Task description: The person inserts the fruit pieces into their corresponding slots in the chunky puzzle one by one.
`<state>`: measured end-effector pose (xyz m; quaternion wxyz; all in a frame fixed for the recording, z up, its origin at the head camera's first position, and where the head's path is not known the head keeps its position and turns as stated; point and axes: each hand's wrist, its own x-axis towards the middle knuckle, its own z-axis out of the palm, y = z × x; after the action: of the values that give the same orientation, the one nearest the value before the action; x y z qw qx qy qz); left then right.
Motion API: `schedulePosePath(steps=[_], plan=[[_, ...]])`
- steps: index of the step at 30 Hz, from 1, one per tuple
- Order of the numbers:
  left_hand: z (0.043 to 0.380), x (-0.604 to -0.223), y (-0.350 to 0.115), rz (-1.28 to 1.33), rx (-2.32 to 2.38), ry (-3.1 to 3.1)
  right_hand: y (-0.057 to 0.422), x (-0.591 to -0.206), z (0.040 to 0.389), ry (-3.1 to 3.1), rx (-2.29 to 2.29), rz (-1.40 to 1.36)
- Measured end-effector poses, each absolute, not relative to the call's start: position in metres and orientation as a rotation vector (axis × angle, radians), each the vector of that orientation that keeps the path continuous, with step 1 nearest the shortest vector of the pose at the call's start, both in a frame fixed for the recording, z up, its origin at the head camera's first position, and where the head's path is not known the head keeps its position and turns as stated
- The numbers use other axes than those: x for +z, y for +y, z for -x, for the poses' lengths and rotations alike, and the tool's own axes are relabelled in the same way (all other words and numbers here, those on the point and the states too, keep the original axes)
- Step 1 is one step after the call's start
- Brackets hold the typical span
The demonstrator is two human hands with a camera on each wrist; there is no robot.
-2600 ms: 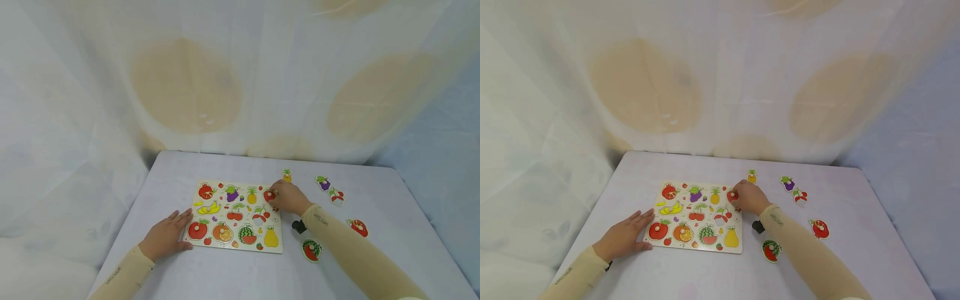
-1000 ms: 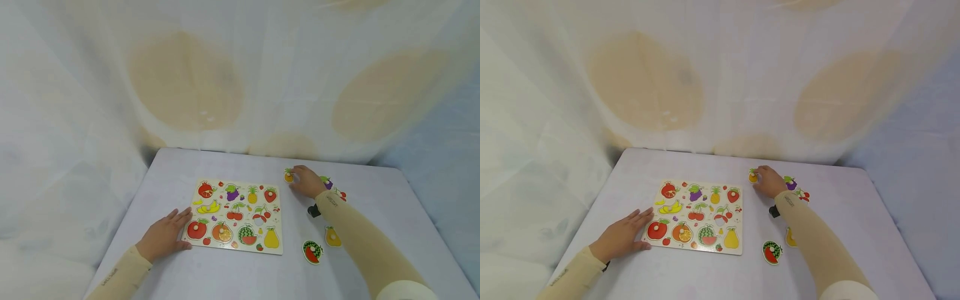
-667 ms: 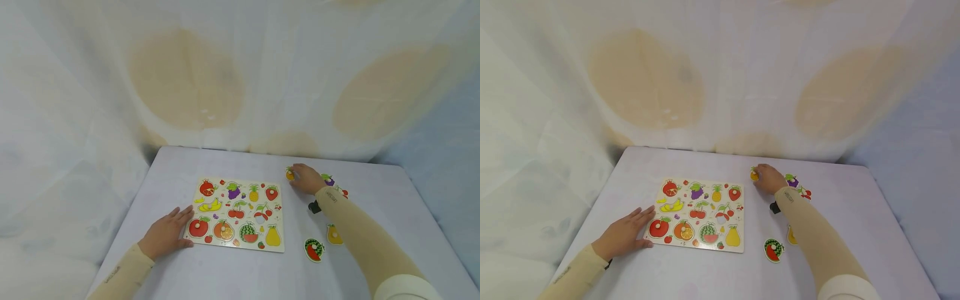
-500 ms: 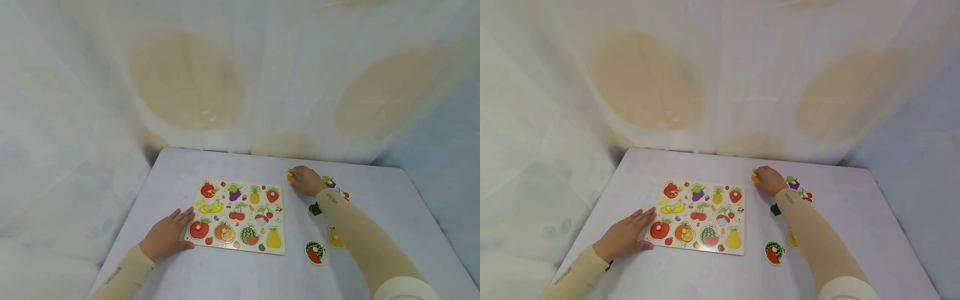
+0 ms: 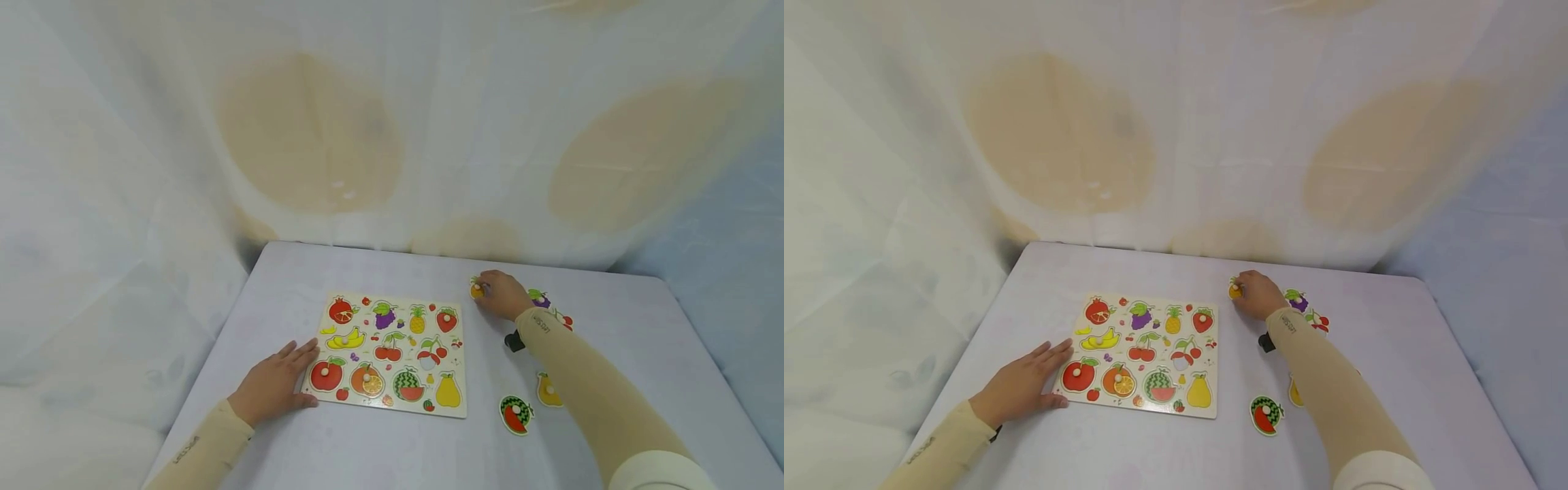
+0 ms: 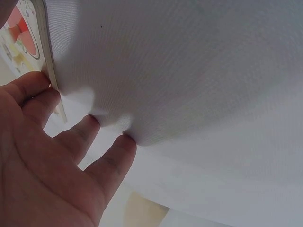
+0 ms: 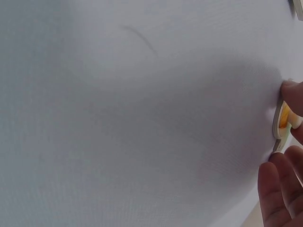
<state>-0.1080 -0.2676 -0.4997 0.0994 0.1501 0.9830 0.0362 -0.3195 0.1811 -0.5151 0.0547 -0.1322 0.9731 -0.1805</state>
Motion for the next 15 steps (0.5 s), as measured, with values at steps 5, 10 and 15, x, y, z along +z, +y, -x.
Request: schedulePosePath(steps=[5,10,15], plan=[[0.1085,-0.5005,-0.2675,-0.434,0.100,2.905,0.1810,-0.5151,0.3198,2.964,-0.543,0.430],[0.1079,-0.5000,-0.2675,-0.433,0.095,2.901,0.1802,-0.5148,0.3196,2.968,-0.563,0.413],[0.1080,-0.5008,-0.2676,-0.439,0.096,2.904,0.1823,-0.5161,0.3211,2.969,-0.574,0.409]])
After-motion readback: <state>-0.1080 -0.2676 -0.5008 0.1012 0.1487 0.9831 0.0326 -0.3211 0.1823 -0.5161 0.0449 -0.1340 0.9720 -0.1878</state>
